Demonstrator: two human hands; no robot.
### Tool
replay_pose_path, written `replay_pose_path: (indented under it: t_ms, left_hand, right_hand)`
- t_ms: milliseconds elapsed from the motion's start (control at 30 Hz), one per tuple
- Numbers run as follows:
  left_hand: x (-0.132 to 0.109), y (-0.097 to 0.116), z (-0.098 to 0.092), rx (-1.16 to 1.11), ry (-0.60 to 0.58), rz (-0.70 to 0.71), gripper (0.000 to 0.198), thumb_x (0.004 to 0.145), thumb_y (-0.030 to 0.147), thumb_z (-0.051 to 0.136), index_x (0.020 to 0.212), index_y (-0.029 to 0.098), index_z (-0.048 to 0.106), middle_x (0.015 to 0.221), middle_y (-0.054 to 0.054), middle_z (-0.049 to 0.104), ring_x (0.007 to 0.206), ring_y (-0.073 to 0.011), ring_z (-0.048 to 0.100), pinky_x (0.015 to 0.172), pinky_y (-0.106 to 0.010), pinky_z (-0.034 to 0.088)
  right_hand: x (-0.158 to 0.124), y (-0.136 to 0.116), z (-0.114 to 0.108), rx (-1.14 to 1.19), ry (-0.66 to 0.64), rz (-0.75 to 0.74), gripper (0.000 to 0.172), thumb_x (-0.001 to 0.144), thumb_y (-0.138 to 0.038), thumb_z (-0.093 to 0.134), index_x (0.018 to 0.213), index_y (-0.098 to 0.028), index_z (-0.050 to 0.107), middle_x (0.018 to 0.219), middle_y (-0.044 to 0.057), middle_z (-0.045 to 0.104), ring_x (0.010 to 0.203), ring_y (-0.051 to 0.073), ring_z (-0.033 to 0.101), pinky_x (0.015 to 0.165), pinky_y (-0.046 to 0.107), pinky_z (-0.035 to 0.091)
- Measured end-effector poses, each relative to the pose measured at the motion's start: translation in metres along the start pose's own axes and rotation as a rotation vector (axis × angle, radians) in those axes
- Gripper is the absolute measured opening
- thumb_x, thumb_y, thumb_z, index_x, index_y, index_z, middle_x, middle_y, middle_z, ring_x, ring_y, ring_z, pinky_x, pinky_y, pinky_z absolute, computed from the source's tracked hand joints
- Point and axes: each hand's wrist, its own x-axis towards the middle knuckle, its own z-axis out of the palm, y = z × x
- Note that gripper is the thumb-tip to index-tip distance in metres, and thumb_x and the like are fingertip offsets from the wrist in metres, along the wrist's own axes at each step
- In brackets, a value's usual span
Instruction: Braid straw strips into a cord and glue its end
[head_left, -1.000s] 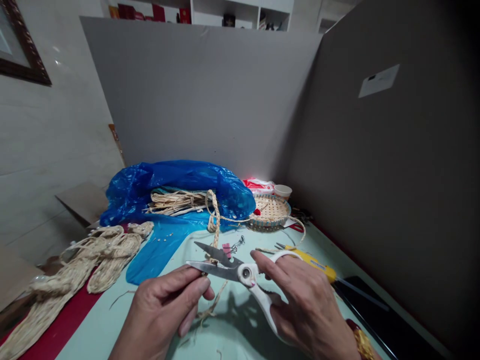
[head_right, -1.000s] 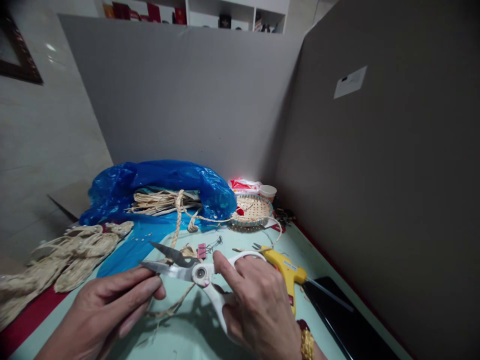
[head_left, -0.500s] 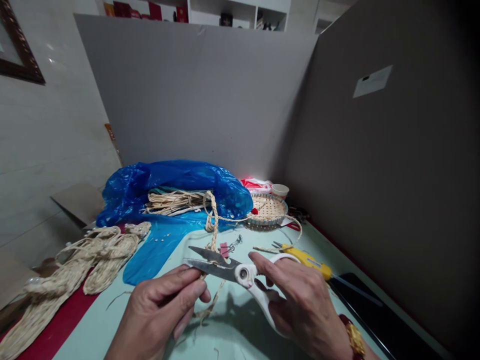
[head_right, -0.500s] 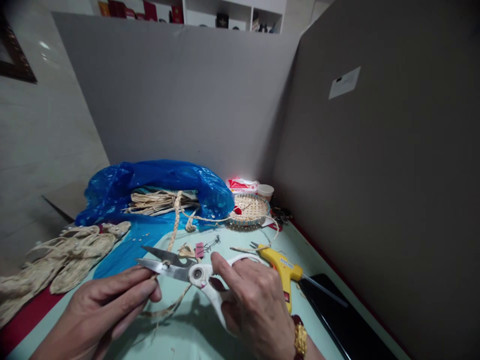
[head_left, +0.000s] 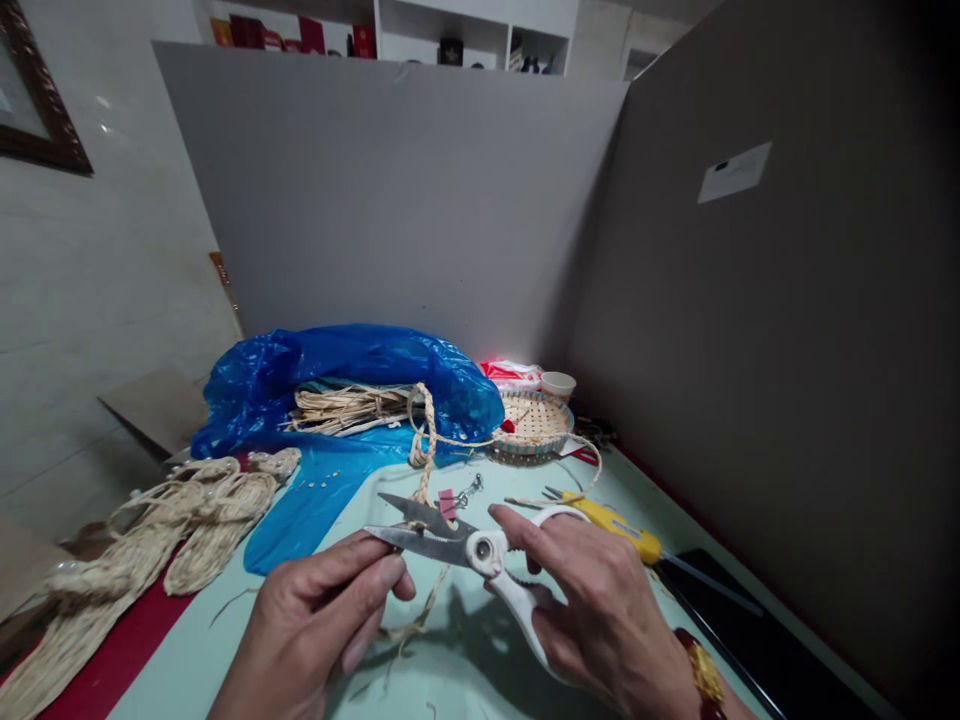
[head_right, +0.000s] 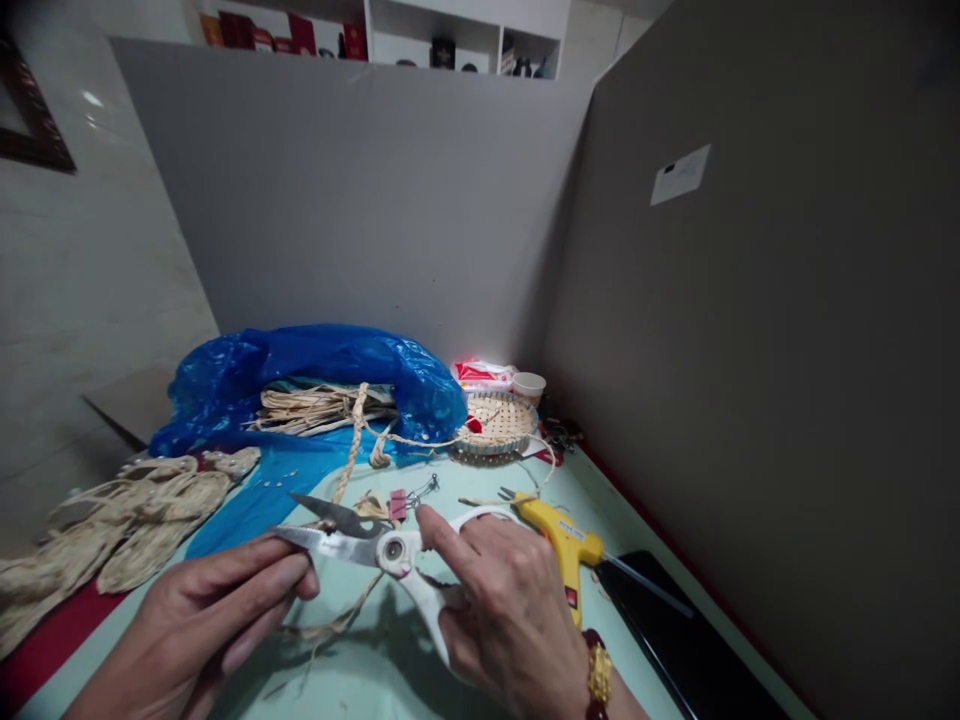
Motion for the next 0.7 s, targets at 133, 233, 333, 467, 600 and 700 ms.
replay_pose_path:
  t_ms: [133, 233, 333, 467, 600, 700]
  left_hand:
    - [-0.001, 0.002, 0.002, 0.015, 0.028, 0.025, 0.019, 0.063, 0.037, 0.080, 0.059, 0.019, 0.076, 0.070, -0.001, 0.065, 0.061, -0.0133, 0.063, 0.053, -0.016, 0.052]
    - [-0.003, 0.004, 0.004, -0.050, 0.075, -0.024, 0.016, 0.056, 0.035, 0.085, 0.063, 0.022, 0.079, 0.071, 0.000, 0.069, 0.062, -0.0125, 0.065, 0.057, -0.015, 0.055]
    - [-0.005, 0.004, 0.005, -0.112, 0.111, -0.078, 0.024, 0.050, 0.035, 0.089, 0.069, 0.024, 0.081, 0.068, 0.000, 0.073, 0.060, -0.0110, 0.066, 0.057, -0.012, 0.054]
    - [-0.005, 0.002, 0.004, -0.150, 0.097, -0.101, 0.030, 0.049, 0.035, 0.091, 0.076, 0.025, 0.082, 0.067, -0.001, 0.076, 0.061, -0.0125, 0.068, 0.058, -0.014, 0.055]
    - [-0.003, -0.002, 0.001, -0.065, 0.034, -0.095, 0.035, 0.056, 0.044, 0.086, 0.086, 0.025, 0.081, 0.063, 0.000, 0.073, 0.064, -0.0133, 0.067, 0.059, -0.014, 0.053]
    - [-0.001, -0.005, 0.002, 0.081, 0.026, -0.049, 0.027, 0.063, 0.044, 0.080, 0.083, 0.025, 0.082, 0.064, 0.000, 0.074, 0.071, -0.0152, 0.067, 0.063, -0.015, 0.050]
  right_hand:
    - [0.002, 0.000, -0.003, 0.021, 0.041, -0.021, 0.062, 0.063, -0.007, 0.044, 0.123, -0.021, 0.053, 0.068, 0.001, 0.059, 0.059, 0.018, 0.055, 0.055, 0.028, 0.041]
    - [0.002, 0.002, -0.004, 0.040, 0.060, -0.034, 0.060, 0.062, -0.006, 0.043, 0.118, -0.019, 0.055, 0.066, 0.000, 0.060, 0.056, 0.016, 0.055, 0.053, 0.026, 0.040]
    - [0.001, 0.003, -0.004, 0.018, 0.067, -0.038, 0.060, 0.060, -0.003, 0.042, 0.116, -0.017, 0.056, 0.065, -0.001, 0.060, 0.053, 0.015, 0.053, 0.052, 0.024, 0.039]
    - [0.002, 0.000, -0.002, 0.085, 0.057, 0.008, 0.049, 0.067, -0.003, 0.043, 0.110, -0.019, 0.061, 0.062, -0.002, 0.056, 0.050, 0.013, 0.047, 0.050, 0.023, 0.035]
    - [0.009, -0.007, 0.002, 0.402, 0.015, 0.312, 0.022, 0.082, -0.018, 0.056, 0.103, -0.022, 0.064, 0.066, -0.003, 0.058, 0.051, 0.011, 0.044, 0.050, 0.022, 0.036]
    - [0.016, -0.013, 0.004, 0.730, 0.069, 0.596, 0.023, 0.076, -0.028, 0.069, 0.096, -0.021, 0.061, 0.068, -0.003, 0.060, 0.057, 0.012, 0.051, 0.053, 0.023, 0.041]
